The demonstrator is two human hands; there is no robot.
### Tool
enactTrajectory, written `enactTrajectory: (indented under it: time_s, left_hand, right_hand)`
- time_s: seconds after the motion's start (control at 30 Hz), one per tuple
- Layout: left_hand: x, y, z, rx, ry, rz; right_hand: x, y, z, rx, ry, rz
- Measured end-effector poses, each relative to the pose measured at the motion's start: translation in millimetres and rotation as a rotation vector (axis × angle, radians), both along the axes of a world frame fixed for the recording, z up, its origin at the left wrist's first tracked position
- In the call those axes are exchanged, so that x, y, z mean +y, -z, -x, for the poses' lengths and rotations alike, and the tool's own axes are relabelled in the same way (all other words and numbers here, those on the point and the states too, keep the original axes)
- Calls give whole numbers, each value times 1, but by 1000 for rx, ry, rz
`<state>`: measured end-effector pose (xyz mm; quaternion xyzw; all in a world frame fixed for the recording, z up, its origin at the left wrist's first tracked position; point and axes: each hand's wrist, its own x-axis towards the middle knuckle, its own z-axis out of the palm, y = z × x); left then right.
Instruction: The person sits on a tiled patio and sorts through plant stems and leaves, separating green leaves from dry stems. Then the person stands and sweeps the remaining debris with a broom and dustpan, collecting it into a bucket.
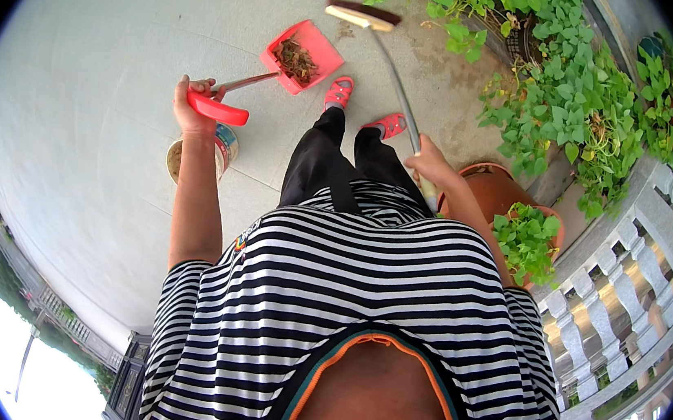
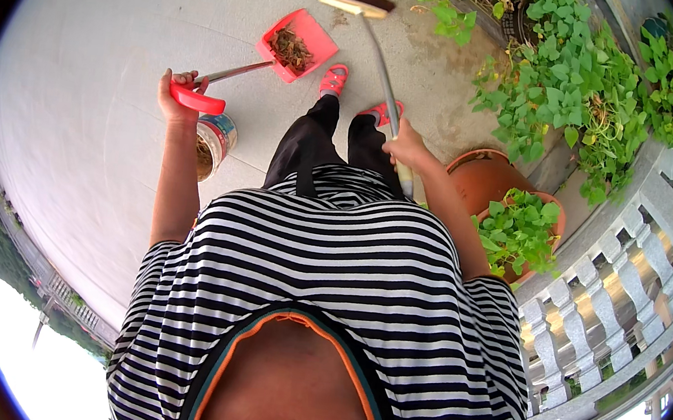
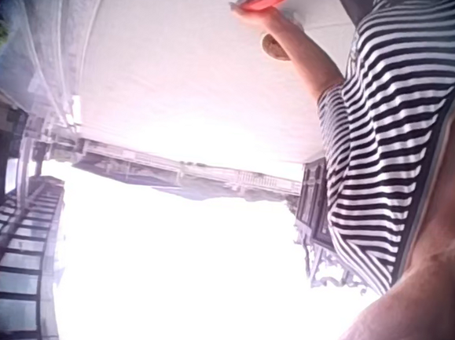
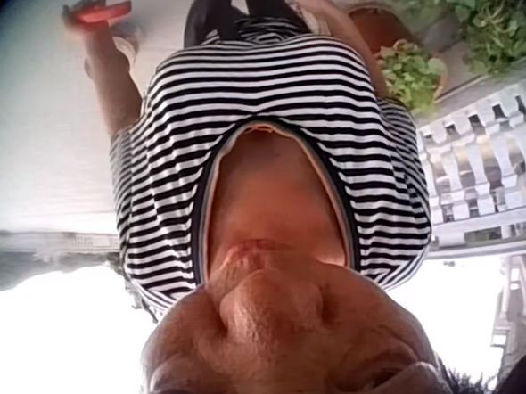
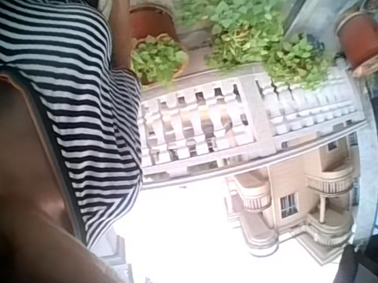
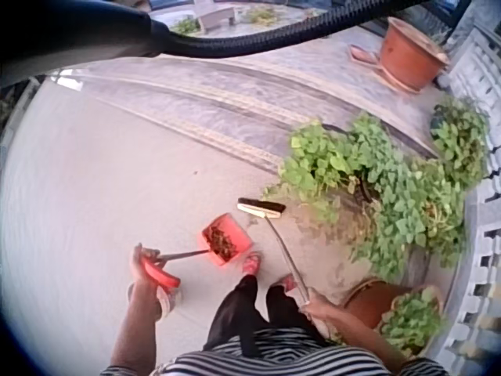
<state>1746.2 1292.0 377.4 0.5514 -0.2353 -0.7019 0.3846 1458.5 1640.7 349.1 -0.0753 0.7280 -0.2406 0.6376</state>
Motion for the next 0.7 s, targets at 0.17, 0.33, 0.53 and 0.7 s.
enactTrajectory:
  time_s: [0.17, 0.33, 0.53, 0.7]
  left_hand:
    - [-7, 6, -9, 11, -30, -21]
    - [-7, 7, -5, 7, 12, 10]
    - [-6, 12, -10, -26, 21, 1]
    - [-5, 15, -3, -8, 86, 0]
  right_hand:
    - [21, -76, 43, -522, 169, 4]
    - [56, -104, 33, -330, 143, 125]
    - [73, -89, 45, -54, 178, 37]
    - [68, -19, 5, 77, 232, -56]
